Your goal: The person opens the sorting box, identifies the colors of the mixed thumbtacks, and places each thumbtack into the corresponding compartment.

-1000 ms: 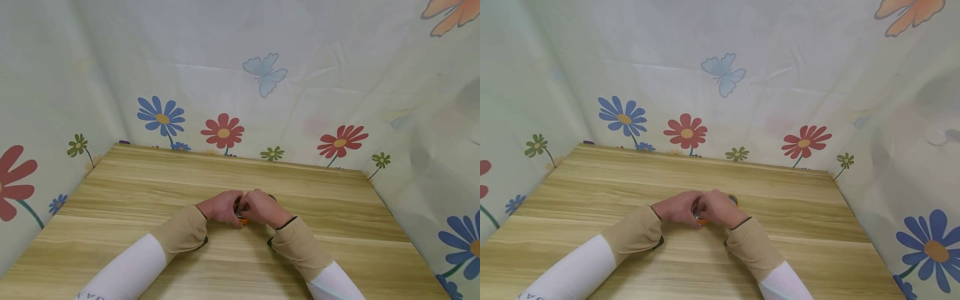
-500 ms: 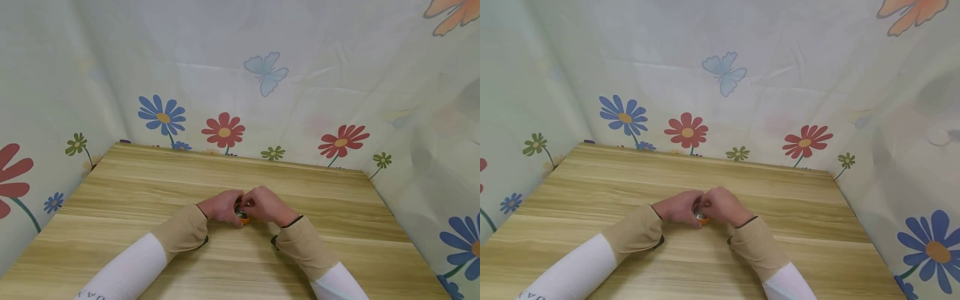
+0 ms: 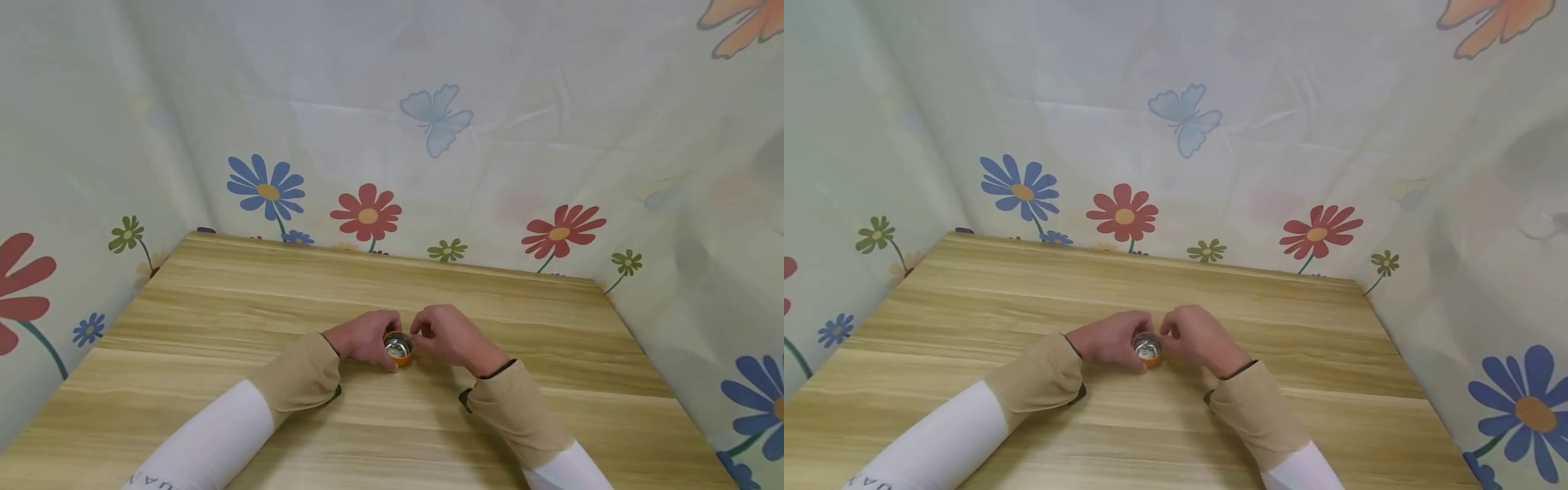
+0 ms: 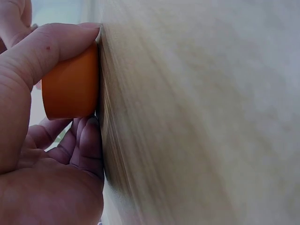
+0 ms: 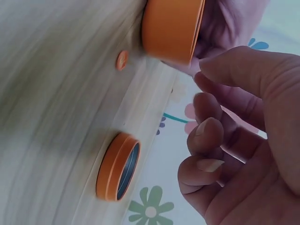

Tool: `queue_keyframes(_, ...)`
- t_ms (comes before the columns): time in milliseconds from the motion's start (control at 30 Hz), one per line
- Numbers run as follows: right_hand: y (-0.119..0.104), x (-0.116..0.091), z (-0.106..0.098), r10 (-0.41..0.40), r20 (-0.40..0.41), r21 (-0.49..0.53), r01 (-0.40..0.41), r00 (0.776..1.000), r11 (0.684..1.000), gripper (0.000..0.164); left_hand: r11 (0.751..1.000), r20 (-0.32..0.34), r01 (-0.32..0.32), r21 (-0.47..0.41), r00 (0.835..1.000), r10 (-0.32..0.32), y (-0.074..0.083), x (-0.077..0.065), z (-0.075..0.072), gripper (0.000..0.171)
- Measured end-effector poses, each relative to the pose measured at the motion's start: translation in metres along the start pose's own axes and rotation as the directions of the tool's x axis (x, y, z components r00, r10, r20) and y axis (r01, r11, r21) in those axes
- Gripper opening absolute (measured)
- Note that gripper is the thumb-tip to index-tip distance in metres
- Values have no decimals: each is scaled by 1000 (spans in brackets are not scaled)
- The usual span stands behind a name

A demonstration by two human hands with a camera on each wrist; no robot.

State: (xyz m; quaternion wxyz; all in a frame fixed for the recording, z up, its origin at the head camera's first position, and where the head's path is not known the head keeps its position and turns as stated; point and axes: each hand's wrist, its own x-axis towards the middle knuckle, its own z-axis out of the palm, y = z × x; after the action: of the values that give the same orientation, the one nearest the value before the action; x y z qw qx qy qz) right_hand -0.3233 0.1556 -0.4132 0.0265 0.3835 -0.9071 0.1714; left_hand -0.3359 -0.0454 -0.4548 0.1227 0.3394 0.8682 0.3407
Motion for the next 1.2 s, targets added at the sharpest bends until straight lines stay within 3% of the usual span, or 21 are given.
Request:
queue_keyframes(267, 7, -13, 4, 15, 123, 4, -16, 992, 1000, 16, 1000, -5, 2, -9, 1000, -2, -3, 1, 3, 47)
queue_keyframes(933, 10, -18, 17, 1, 130, -26, 2, 991, 1000, 18, 1000, -6, -3, -21, 1000, 3, -3, -1, 3, 48)
queue_keyframes(1067, 11, -18, 17, 21, 99, 60, -28, 995, 998, 12, 1000, -3, -1, -26, 1000, 1, -4, -1, 3, 49)
queue_keyframes(1200, 12, -19, 16, 71, 61, 199, -82, 996, 977, 8, 1000, -2, 1, -23, 1000, -1, -4, -1, 3, 49)
